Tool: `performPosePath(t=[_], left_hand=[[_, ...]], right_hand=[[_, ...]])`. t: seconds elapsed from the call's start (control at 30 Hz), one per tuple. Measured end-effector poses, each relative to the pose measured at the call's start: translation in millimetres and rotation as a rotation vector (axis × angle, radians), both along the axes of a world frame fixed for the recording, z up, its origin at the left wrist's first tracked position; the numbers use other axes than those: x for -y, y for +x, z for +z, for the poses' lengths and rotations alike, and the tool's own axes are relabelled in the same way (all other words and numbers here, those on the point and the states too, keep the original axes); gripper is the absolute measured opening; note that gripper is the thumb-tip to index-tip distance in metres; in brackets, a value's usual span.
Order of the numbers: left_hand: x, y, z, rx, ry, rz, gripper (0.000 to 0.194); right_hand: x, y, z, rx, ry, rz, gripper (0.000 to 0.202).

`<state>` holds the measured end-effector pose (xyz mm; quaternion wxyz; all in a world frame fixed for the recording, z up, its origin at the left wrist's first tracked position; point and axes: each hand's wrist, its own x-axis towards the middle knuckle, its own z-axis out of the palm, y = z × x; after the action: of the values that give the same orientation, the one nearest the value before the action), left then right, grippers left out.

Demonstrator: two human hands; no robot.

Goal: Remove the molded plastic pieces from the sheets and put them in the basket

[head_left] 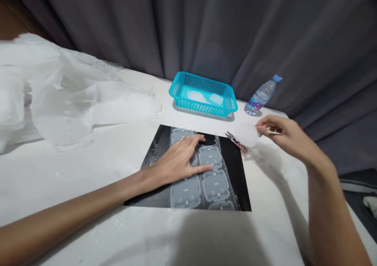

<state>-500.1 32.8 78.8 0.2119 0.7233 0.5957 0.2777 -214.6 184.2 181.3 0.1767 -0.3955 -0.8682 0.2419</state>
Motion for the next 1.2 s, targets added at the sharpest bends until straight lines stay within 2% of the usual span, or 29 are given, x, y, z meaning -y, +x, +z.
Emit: performPosePath(t=[0.13,0.23,0.33,0.43,0.53,0.63,0.67,0.73,0.8,0.83,0.87,0.93,1.0,1.07,1.2], left_hand=[[4,4,-2.2,-0.159,0.071,-0.060,0.077],[4,2,-3.4,-0.210,0.073,-0.093,0.071],[0,-3,-4.3,-0.205,0.056,-0.142,0.066],[-4,-8,-3.0,-0.164,0.036,-0.184,0.063],[-4,-9,1.7,-0.120,0.012,-0.202,0.061],[-2,-11,8.8,-0.045,0.058,-0.148,0.050],[0,-13,11.1,-0.026,0.084,-0.117,0.045],[5,-22,14.7,-0.027,0.102,-0.061,0.039],[12,-35,15.9,-0.067,0.068,-0.036,0.042],[16,-41,15.4,-0.086,0.047,-0.028,0.045],[20,-46,14.3,-0.098,0.033,-0.022,0.048],[28,-54,10.7,-0.106,0.030,-0.017,0.051],[33,-56,6.6,-0.126,0.042,-0.021,0.054],[35,-55,3.6,-0.166,0.055,-0.029,0.058],[34,-54,1.2,-0.186,0.079,-0.028,0.054]], right_hand=[[-14,52,-14.9,-0.014,0.088,-0.421,0.022],[-21,77,-23.9,0.085,0.133,-0.592,0.019],[-28,91,-31.6,0.166,0.143,-0.644,0.015],[-31,96,-37.6,0.215,0.208,-0.635,0.018],[-26,90,-38.2,0.315,0.290,-0.674,0.022],[-15,72,-35.6,0.335,0.422,-0.718,0.031],[-11,63,-35.1,0.291,0.482,-0.682,0.036],[-3,43,-36.0,0.134,0.576,-0.519,0.048],[7,20,-39.5,-0.073,0.539,-0.356,0.057],[13,7,-42.0,-0.191,0.450,-0.323,0.062],[19,-6,-44.5,-0.286,0.290,-0.272,0.066],[34,-35,-48.6,-0.379,-0.066,-0.080,0.074],[49,-64,-50.0,-0.353,-0.269,0.139,0.067],[61,-90,-48.9,-0.267,-0.299,0.281,0.049],[66,-125,-49.8,-0.223,-0.317,0.386,0.020]])
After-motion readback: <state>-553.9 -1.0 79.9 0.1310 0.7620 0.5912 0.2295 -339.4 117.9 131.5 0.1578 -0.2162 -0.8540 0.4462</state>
